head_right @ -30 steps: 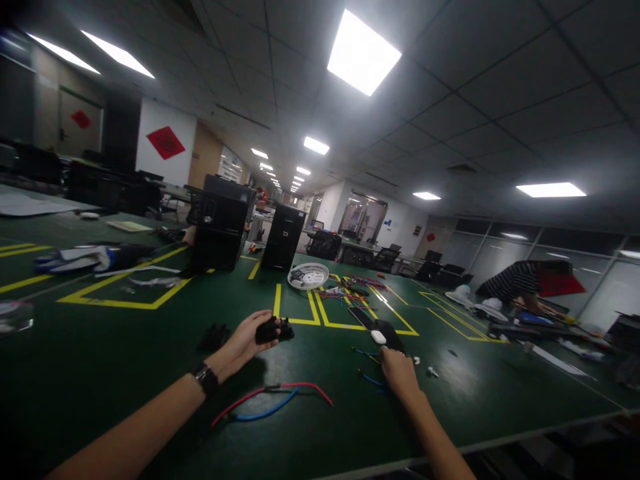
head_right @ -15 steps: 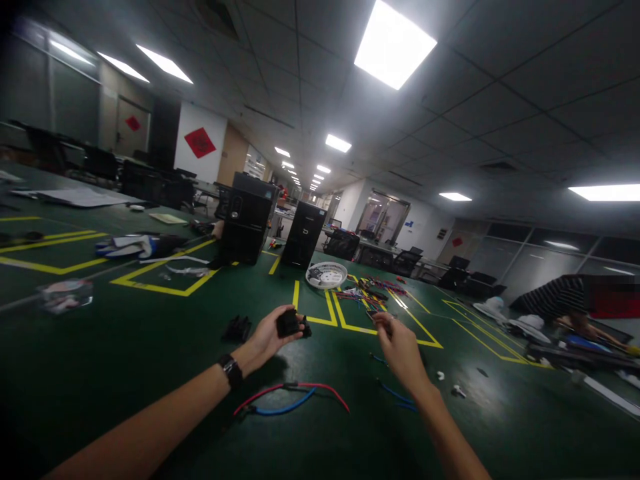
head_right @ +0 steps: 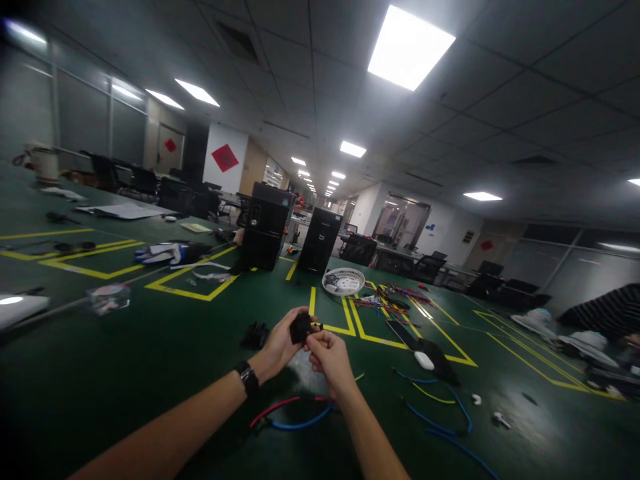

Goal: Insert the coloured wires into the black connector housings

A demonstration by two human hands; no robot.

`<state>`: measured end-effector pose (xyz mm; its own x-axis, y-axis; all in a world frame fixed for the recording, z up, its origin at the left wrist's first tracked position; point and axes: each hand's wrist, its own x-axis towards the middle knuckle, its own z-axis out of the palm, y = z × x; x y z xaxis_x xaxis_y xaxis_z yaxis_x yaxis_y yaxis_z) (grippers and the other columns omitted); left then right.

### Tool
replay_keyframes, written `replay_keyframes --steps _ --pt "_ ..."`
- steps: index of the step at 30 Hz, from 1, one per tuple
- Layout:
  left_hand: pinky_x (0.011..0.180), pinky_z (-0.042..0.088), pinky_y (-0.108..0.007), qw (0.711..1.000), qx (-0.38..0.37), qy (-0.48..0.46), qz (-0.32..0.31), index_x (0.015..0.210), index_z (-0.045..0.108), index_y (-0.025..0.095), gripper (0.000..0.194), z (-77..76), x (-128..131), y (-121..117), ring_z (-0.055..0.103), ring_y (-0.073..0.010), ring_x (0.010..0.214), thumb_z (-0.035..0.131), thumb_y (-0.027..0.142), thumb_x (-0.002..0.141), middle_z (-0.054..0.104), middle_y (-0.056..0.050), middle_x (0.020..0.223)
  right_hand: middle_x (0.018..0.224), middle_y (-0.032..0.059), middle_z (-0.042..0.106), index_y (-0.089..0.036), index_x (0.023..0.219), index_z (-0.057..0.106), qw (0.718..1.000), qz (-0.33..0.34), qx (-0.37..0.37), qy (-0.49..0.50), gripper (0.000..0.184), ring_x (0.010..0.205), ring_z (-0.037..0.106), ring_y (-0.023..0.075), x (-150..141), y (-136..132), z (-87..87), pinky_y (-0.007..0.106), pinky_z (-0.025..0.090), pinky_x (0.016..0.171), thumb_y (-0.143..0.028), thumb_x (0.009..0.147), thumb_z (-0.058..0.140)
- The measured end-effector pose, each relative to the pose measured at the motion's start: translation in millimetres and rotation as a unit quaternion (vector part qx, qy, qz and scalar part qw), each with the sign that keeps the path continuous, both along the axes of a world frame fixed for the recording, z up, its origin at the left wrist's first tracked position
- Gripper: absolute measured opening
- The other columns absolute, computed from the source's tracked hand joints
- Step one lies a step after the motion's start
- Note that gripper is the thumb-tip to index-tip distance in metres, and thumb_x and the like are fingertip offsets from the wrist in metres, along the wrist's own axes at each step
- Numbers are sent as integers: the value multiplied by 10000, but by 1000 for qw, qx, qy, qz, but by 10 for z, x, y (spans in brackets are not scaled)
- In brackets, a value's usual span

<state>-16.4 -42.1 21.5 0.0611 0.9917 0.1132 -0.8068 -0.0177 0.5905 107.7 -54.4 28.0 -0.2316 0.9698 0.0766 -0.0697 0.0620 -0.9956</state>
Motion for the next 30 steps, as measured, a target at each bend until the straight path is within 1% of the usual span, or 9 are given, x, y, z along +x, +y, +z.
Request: replay_keyframes --steps 7,13,19,24,27,30 --pt "557 473 -277 1000 -5 -12 0 1008 530 169 190 24 1 -44 655 -203 709 505 260 844 654 -85 863 621 -21 588 -153 703 536 999 -4 -2 52 378 381 331 9 6 -43 -33 152 178 367 -417 623 794" --pt "520 444 -258 999 14 -23 -26 1034 523 179 216 28 2 -54 657 -230 769 508 269 838 656 -92 914 614 -22 590 -161 701 531 998 -31 5 46 398 382 342 19 -11 -69 -34 155 195 360 -450 607 786" --pt "550 449 -257 999 29 -15 -9 1054 546 169 269 23 26 -67 647 -211 795 542 274 806 651 -88 945 625 -26 589 -165 717 523 998 -22 6 52 384 376 328 13 9 -69 -52 154 190 364 -440 631 777" --pt "608 461 -269 999 16 -32 -4 1039 578 138 268 24 44 -63 638 -193 792 498 231 801 663 -99 942 621 -28 578 -167 723 522 998 -25 5 55 410 379 329 15 1 -76 -46 154 188 361 -462 612 785" --pt "597 450 -268 998 2 -51 -20 1015 598 112 284 17 53 -51 637 -206 807 469 249 802 668 -110 901 610 -35 571 -172 723 516 998 -28 0 51 427 374 323 15 -5 -82 -46 154 190 357 -476 599 790" --pt "594 444 -269 997 2 -62 -38 1007 609 103 296 -2 53 -33 637 -215 825 464 257 799 674 -116 890 615 -40 567 -171 728 511 999 -20 3 50 404 375 319 11 -3 -88 -51 150 176 360 -456 629 780"
